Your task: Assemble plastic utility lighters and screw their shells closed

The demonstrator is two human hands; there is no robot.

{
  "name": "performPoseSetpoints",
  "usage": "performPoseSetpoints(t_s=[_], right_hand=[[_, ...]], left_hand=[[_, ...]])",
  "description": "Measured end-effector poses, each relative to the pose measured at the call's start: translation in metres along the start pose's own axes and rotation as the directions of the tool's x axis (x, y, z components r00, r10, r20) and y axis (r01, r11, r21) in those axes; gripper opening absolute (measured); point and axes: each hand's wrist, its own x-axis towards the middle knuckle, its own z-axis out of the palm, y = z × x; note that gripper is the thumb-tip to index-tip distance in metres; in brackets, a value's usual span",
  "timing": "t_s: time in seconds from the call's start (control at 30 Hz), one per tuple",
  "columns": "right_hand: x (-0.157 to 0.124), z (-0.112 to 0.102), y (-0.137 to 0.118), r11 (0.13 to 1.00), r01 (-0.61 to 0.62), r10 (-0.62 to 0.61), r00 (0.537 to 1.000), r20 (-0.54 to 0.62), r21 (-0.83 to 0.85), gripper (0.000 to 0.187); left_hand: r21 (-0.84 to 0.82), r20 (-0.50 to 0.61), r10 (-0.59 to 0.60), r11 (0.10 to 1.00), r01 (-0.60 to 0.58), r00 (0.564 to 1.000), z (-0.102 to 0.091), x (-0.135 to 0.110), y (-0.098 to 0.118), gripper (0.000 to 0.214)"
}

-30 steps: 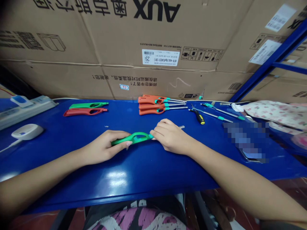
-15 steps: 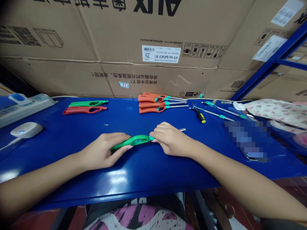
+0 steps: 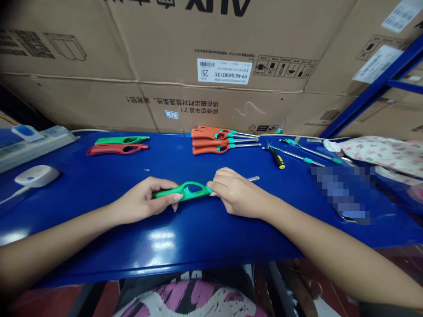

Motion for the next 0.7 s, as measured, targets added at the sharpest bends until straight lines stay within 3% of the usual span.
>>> performPoseSetpoints(t_s=[0.13,0.27,0.33,0.4,0.53,0.63,0.7], right_hand=[[0.000,-0.002,-0.002,0.999,0.019,-0.019,1.000,0.009,-0.028,0.024],[0.001,-0.005,-0.004,1.000,0.004,-0.003,1.000,0.014,-0.010,0.025],[0.002,-0.007,-0.005,1.000,-0.019,0.019,0.999,0.037,0.003,0.026],[0.002,-0.008,-0.005,0.999,-0.035,0.034,0.998,0.058,0.009,0.025],[0.003,-0.008,-0.006,1.000,-0.012,0.013,0.998,0.058,-0.029,0.024],[0.003,-0.008,-0.003,0.998,-0.010,0.012,0.999,0.036,-0.062,0.024],[0.003,-0.008,0.001,0.997,-0.041,0.043,0.999,0.031,-0.066,0.024]], left_hand=[[-0.243,0.135,-0.136,0.956,0.166,0.981,-0.002,0.002,-0.004,0.040],[-0.256,0.149,-0.134,0.952,0.169,0.980,-0.003,0.002,-0.003,0.040],[-0.127,0.083,-0.066,0.989,0.076,0.994,-0.002,0.002,-0.001,0.039],[0.085,-0.004,0.079,0.993,-0.078,0.997,0.000,0.000,-0.001,0.035],[0.477,-0.046,0.417,0.807,-0.347,0.908,0.004,-0.003,-0.007,0.023],[0.607,-0.026,0.525,0.684,-0.404,0.850,0.005,-0.003,-0.011,0.024],[0.661,-0.013,0.508,0.650,-0.374,0.861,0.003,-0.002,-0.012,0.027]])
